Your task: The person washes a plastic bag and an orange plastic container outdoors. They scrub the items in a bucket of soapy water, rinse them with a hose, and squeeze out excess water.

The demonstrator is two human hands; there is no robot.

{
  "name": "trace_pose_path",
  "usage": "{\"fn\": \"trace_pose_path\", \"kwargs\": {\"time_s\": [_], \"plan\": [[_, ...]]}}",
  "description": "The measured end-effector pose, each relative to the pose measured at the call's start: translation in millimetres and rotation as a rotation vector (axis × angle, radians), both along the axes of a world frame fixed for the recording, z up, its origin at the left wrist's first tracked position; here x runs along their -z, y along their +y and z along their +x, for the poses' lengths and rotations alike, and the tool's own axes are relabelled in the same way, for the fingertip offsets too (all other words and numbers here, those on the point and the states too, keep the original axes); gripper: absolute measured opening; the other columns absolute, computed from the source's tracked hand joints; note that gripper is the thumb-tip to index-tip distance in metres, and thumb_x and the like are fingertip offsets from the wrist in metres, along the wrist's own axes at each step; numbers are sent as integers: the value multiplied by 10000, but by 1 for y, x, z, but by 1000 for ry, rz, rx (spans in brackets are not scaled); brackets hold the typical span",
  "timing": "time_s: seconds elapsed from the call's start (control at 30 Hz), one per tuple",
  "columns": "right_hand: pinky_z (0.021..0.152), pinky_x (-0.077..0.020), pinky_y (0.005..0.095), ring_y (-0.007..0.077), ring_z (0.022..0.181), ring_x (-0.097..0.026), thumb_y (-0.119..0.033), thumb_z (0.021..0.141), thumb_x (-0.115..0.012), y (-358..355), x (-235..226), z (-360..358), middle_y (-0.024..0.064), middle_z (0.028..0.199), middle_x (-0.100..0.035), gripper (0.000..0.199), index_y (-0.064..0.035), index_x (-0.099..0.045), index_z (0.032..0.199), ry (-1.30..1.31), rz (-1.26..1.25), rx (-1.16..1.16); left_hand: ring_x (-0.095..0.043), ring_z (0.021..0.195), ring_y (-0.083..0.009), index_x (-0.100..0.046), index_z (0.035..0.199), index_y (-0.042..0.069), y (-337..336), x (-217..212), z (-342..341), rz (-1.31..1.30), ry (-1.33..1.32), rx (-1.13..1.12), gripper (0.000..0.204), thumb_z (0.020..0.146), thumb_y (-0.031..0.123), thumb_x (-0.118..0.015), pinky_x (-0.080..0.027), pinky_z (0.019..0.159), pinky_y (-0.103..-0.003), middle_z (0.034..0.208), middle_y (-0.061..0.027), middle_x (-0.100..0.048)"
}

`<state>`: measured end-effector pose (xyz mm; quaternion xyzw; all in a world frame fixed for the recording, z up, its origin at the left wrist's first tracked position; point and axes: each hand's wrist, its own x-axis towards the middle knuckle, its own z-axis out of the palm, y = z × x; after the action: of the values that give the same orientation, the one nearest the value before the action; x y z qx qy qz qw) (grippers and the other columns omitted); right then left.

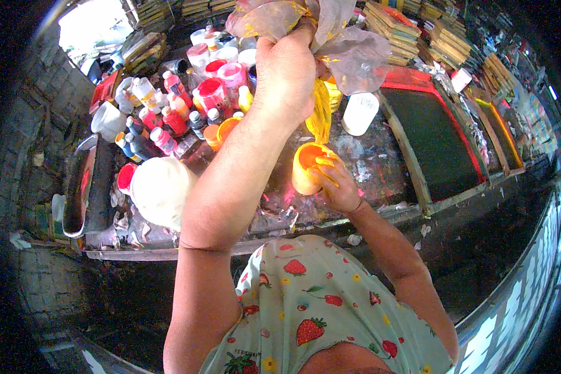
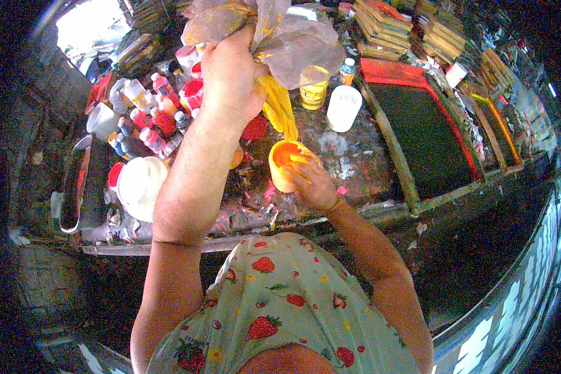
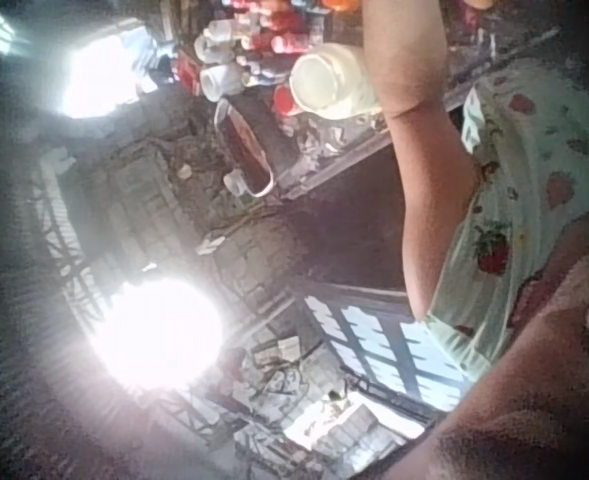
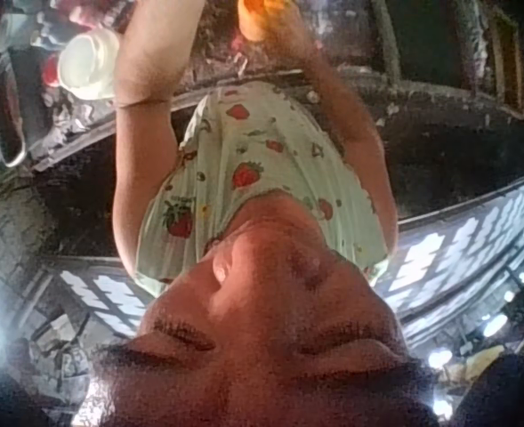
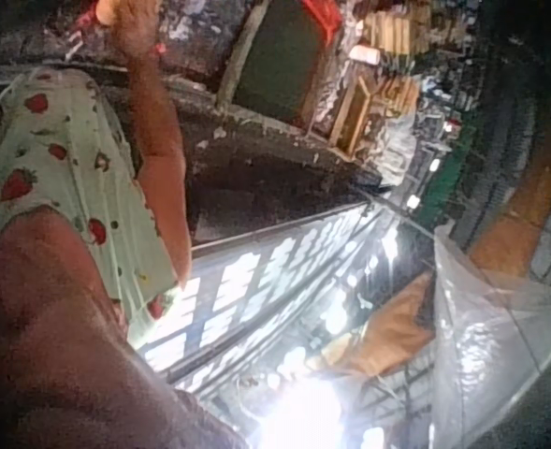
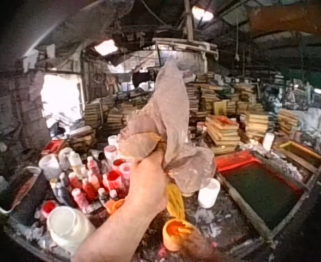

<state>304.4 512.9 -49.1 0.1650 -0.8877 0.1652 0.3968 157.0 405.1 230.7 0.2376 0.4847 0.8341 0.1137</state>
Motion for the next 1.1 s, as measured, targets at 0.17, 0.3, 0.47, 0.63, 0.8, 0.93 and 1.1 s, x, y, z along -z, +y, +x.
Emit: {"fn": "trace_pose_path", "kwargs": {"time_s": [0.17,0.3,0.47,0.63,0.8,0.93,1.1], "plan": [[1028,-591,520,400,1172,-710,-153,816,-813,11,-12,7,149,1161,-736,363,-104,-798,1176,-3,-41,-44,-703,977,-259,-650,1353,105,0,3,-2,118,-188,11,299,1061,112,-587,-590,739,-408,1225,-81,-704],[946,-617,496,392,1097,-743,11,726,-861,12,-37,11,160,1126,-747,405,-52,-797,1122,17,-199,-63,-663,873,-205,-636,1352,73,1,12,-5,89,-138,-93,315,1058,185,-642,-530,636,-363,1196,-64,-703],[969,-599,486,408,1104,-714,-91,755,-888,-1,-106,-6,195,1177,-731,439,-21,-762,1170,55,-408,242,-638,923,-159,-629,1380,81,9,36,-7,72,-104,-85,305,1089,173,-633,-532,643,-337,1263,-46,-680],[1016,-551,544,488,1148,-665,-224,783,-875,-26,-166,-45,264,1212,-711,617,-41,-679,1338,-9,-591,268,-639,1147,-209,-571,1473,36,24,53,19,106,-1,-179,366,1121,129,-603,-589,894,-362,1386,-72,-629],[927,-576,566,521,1052,-692,-216,866,-770,-23,-169,-66,284,1103,-732,399,-50,-711,1225,-148,-671,177,-568,1299,-233,-513,1552,136,12,45,40,135,-204,-186,437,1133,202,-615,-574,915,-420,1518,-54,-547],[865,-588,591,508,980,-720,-169,886,-717,-18,-142,-75,281,1013,-752,308,-58,-726,1173,-223,-590,117,-565,1343,-235,-498,1555,147,0,46,38,186,-273,-133,451,1116,154,-602,-561,932,-436,1540,-57,-544],[853,-588,608,506,962,-723,-195,898,-696,-8,-105,-92,283,984,-756,302,-62,-730,1167,-144,-532,44,-674,1230,-286,-528,1482,78,-6,55,28,248,-238,-86,389,1097,114,-578,-605,967,-468,1397,-91,-637]]}}
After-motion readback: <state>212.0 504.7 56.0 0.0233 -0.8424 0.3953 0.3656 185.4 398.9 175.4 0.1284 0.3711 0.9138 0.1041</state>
